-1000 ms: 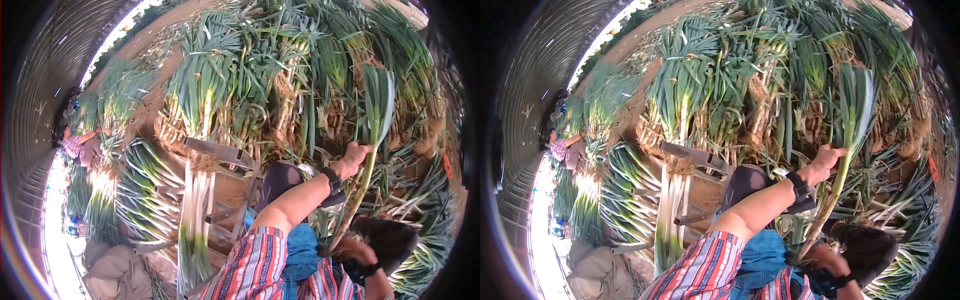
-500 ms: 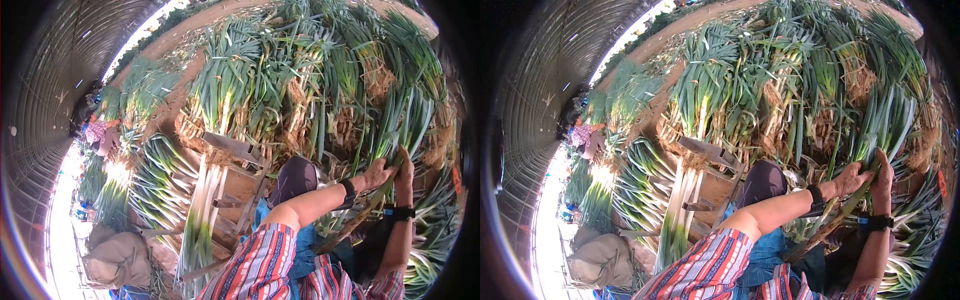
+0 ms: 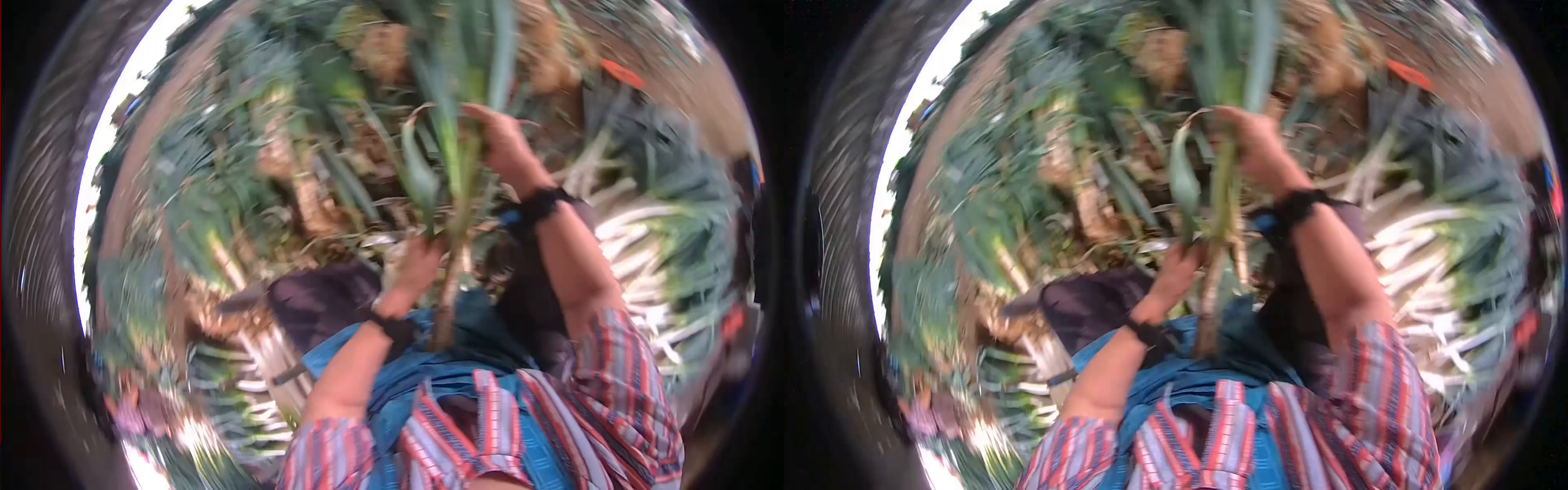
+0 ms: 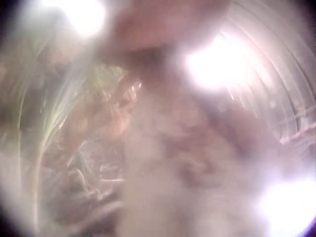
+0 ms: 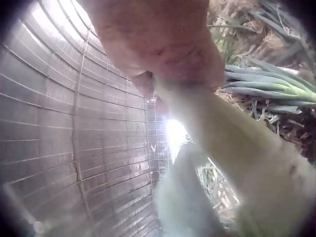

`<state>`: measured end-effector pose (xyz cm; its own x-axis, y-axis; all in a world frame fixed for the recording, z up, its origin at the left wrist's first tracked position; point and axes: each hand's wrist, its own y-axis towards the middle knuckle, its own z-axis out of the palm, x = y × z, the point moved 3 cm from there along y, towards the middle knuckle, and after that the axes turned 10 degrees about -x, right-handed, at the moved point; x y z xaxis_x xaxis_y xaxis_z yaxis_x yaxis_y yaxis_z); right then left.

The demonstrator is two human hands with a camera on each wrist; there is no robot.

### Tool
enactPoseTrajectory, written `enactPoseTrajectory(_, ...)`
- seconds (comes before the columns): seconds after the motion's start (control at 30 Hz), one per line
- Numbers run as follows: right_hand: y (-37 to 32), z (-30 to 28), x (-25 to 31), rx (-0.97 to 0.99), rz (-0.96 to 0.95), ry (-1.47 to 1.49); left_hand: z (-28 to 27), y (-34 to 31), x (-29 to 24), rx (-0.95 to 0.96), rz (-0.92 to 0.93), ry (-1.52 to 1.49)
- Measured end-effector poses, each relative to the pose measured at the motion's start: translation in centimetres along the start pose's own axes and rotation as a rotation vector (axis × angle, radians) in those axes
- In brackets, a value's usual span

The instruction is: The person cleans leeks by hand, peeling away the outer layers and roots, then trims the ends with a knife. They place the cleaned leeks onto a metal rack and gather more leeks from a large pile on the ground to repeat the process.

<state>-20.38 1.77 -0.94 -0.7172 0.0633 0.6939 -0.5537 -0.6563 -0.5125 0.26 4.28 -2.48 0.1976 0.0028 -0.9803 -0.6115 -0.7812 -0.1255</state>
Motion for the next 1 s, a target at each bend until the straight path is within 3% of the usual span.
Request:
enactPoseTrajectory(0.03, -0.7, 0.9, 0.6, -0.006, 0.004, 0.014, -0.3, -0.9, -0.7, -0.042, -0.180, 0.225)
enactPoseTrajectory(0.1, -2.5, 1.0, 1.3, 0.100, 0.004, 0.093, -0.7, -0.6, -1.6, 0.071, -0.550, 0.284)
enactPoseTrajectory(0.17, -1.1, 0.6, 1.1, 0.238, 0.018, 0.168, -2.8, 1.6, -0.8, 0.071, -0.189, 0.829)
enactPoseTrajectory(0.23, -1.1, 0.4, 1.2, 0.273, 0.048, 0.196, -3.4, 4.2, -2.2, -0.211, 0.054, 0.645)
enactPoseTrajectory(0.3, -1.7, 0.5, 1.5, 0.285, 0.035, 0.175, -1.7, 6.5, -3.7, -0.267, 0.169, 0.185)
enactPoseTrajectory(0.4, -1.7, 0.8, 1.5, 0.318, 0.058, 0.221, 1.8, 7.9, -3.9, 0.103, -0.458, -0.543)
enactPoseTrajectory(0.53, -2.4, 1.0, 2.1, 0.294, -0.012, 0.148, 3.3, 8.7, -2.2, -0.011, -0.403, -0.618)
enactPoseTrajectory(0.67, -1.8, 0.8, 1.4, 0.304, -0.059, 0.014, 3.4, 8.8, -2.0, 0.004, -0.503, -0.738)
enactPoseTrajectory(0.73, -1.6, 1.2, 1.6, 0.379, -0.066, -0.035, 3.3, 8.9, -1.2, -0.007, -0.489, -0.638)
enactPoseTrajectory(0.83, -0.7, 0.6, 0.8, 0.645, 0.151, 0.069, 2.1, 8.2, -3.2, 0.143, -0.509, -0.689)
enactPoseTrajectory(0.9, -1.9, 1.1, 1.3, 0.675, 0.011, -0.049, 1.0, 7.6, -3.1, 0.127, -0.418, -0.655)
enactPoseTrajectory(0.97, -2.2, 1.7, 1.0, 0.657, -0.069, -0.132, -0.1, 5.9, -2.5, 0.017, -0.372, -0.653)
enactPoseTrajectory(1.0, -2.2, 1.6, 1.0, 0.618, -0.104, -0.206, -0.4, 5.7, -2.3, -0.102, -0.242, -0.523)
